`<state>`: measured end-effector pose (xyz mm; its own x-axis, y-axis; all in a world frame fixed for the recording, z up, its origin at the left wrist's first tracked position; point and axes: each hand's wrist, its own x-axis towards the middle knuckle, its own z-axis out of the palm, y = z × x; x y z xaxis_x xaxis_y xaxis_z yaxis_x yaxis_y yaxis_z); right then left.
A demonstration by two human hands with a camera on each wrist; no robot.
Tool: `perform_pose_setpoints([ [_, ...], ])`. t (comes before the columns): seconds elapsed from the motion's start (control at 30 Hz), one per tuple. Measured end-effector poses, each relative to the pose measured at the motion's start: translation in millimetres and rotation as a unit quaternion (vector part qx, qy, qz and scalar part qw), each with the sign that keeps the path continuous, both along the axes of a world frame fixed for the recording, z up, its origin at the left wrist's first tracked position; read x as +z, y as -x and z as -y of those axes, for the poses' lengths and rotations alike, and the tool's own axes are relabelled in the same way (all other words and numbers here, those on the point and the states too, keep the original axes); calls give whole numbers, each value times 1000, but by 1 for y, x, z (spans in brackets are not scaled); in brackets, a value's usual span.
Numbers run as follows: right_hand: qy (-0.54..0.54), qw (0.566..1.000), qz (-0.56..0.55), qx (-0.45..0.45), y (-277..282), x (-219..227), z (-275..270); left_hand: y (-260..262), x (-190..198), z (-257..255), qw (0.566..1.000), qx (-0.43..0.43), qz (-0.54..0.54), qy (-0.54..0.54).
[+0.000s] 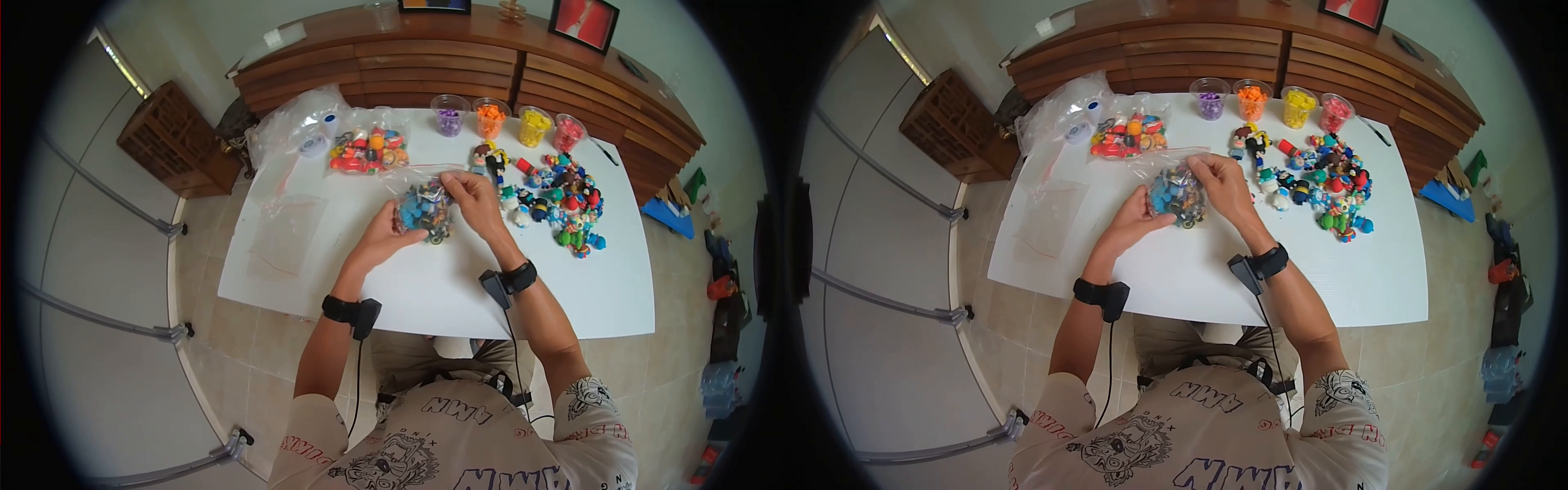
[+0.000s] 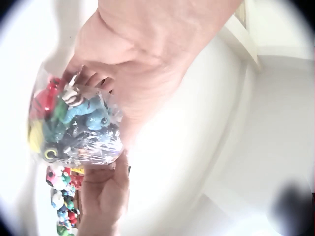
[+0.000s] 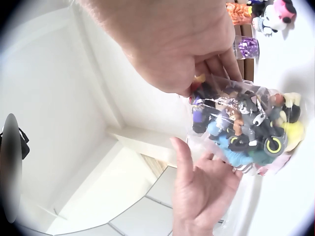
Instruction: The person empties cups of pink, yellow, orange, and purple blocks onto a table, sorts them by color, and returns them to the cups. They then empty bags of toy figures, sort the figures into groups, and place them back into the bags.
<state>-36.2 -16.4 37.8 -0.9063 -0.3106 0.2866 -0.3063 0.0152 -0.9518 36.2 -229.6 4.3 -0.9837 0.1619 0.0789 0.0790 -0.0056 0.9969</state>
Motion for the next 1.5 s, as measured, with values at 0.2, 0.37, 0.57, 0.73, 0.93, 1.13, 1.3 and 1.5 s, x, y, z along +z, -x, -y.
perform_pose_setpoints([
  [0.2,-11,999,2,42,10,6,32,-10,-7,29,999,33,23,-32],
  [0.37,43,997,0,56,44,0,95,8,-6,92,995,75,-59,-23],
  [0.57,4,998,-37,45,84,-6,159,43,-4,146,988,134,-68,31],
  [0.73,-28,997,-67,-9,101,-25,177,71,-34,169,985,147,-60,61],
  [0.93,-61,997,-35,1,113,-26,170,34,-12,147,910,265,-126,292],
  [1.13,-58,998,-6,20,114,-24,170,-18,-44,168,829,220,-87,506],
  [1.3,-55,998,6,18,114,-25,170,-25,-44,168,824,215,-68,520],
  [1.5,-69,997,9,13,116,-16,173,-20,-37,158,809,236,-58,535],
])
